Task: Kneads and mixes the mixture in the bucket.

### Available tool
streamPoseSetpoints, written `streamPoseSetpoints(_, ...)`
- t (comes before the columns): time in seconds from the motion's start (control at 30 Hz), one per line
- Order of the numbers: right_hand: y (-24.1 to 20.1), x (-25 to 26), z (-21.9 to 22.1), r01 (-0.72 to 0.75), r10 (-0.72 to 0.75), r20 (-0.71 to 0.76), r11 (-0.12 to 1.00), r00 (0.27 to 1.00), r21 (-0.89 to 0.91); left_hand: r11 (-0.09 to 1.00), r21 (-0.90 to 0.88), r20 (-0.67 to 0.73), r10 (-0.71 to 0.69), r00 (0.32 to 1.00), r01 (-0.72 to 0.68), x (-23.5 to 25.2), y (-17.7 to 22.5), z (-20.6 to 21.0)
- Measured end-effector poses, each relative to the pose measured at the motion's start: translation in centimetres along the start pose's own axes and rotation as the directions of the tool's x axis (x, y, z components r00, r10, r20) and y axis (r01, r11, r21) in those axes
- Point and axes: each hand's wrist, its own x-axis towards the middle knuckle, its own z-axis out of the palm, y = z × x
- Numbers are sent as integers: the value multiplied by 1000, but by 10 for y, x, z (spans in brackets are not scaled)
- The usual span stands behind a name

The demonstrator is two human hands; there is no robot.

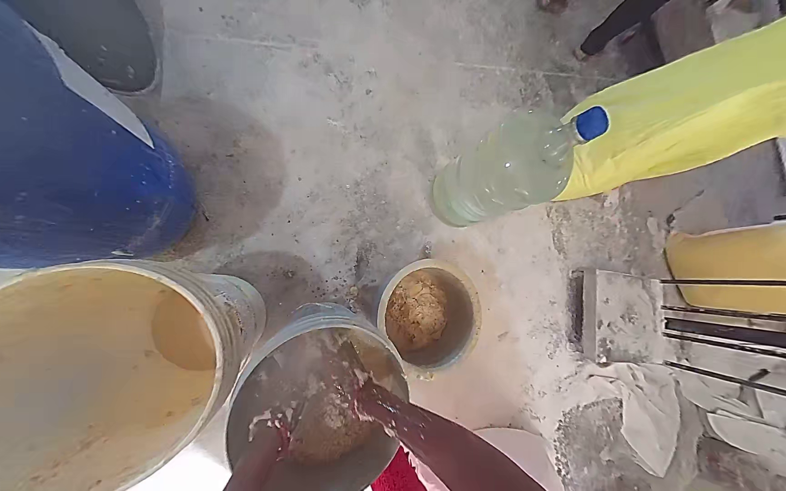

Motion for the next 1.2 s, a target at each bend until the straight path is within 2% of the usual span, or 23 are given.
streamPoseSetpoints(0.03, -4, 11, -11, 26, -27, -32, 998, 999, -49, 991, 129, 16, 28, 999, -30, 7, 7, -9)
streamPoseSetpoints(0.07, -9, 23, -19, 63, -72, -49, 984, 996, -168, 978, 199, 15, 53, 999, -54, 18, 9, -12)
streamPoseSetpoints(0.1, -19, 29, -24, 40, -62, -66, 957, 996, -288, 969, 235, -10, 76, 997, -72, 31, 10, -9)
streamPoseSetpoints(0.17, -30, 45, -29, -95, 66, -83, 900, 994, -425, 956, 289, -23, 57, 998, -48, 60, 12, -4)
streamPoseSetpoints(0.3, 10, 65, -22, -251, 223, -117, 898, 968, -362, 953, 301, -3, 40, 999, -37, 81, 7, 6)
streamPoseSetpoints(0.37, 32, 65, -13, -273, 242, -143, 923, 960, -272, 977, 206, 22, 48, 999, -51, 70, 0, 9)
streamPoseSetpoints(0.47, 62, 55, 9, -269, 253, -224, 962, 941, -44, 997, -67, -20, 35, 999, -36, 68, -14, 25)
streamPoseSetpoints(0.53, 82, 54, 29, -280, 265, -321, 960, 909, 1, 996, -92, -33, 14, 999, -17, 66, -22, 38)
streamPoseSetpoints(0.6, 81, 49, 47, -293, 316, -335, 949, 887, 120, 996, -89, -81, 19, 997, -26, 47, -29, 49)
streamPoseSetpoints(0.67, 68, 34, 64, -242, 340, -306, 917, 889, 317, 997, 75, -57, 30, 998, -25, 36, -32, 58)
streamPoseSetpoints(0.73, 73, 31, 87, -140, 321, -338, 875, 885, 463, 994, 101, -98, 60, 993, -50, 24, -41, 68)
streamPoseSetpoints(0.8, 84, 31, 105, -61, 271, -389, 879, 880, 474, 997, 16, -134, 75, 988, -73, 10, -41, 67)
streamPoseSetpoints(0.87, 84, 19, 117, -24, 204, -376, 902, 904, 431, 997, -43, -121, 54, 991, -60, 0, -40, 61)
streamPoseSetpoints(0.97, 50, -50, 116, 75, 63, -338, 921, 939, 381, 953, -273, -170, 88, 982, -133, -17, -33, 55)
streamPoseSetpoints(1.0, 45, -73, 115, 128, -14, -350, 944, 937, 305, 918, -347, -181, 136, 974, -192, -24, -27, 52)
streamPoseSetpoints(1.07, 63, -80, 129, 260, -162, -376, 938, 912, 228, 919, -327, -162, 177, 971, -222, -31, -15, 52)
streamPoseSetpoints(1.1, 68, -76, 131, 273, -188, -379, 944, 906, 184, 942, -247, -148, 194, 970, -226, -33, -11, 53)
streamPoseSetpoints(1.13, 71, -74, 131, 291, -198, -387, 936, 900, 198, 951, -213, -132, 197, 971, -222, -40, -8, 53)
streamPoseSetpoints(1.2, 62, -70, 125, 294, -93, -396, 822, 914, 487, 952, -201, -121, 209, 970, -230, -48, -7, 54)
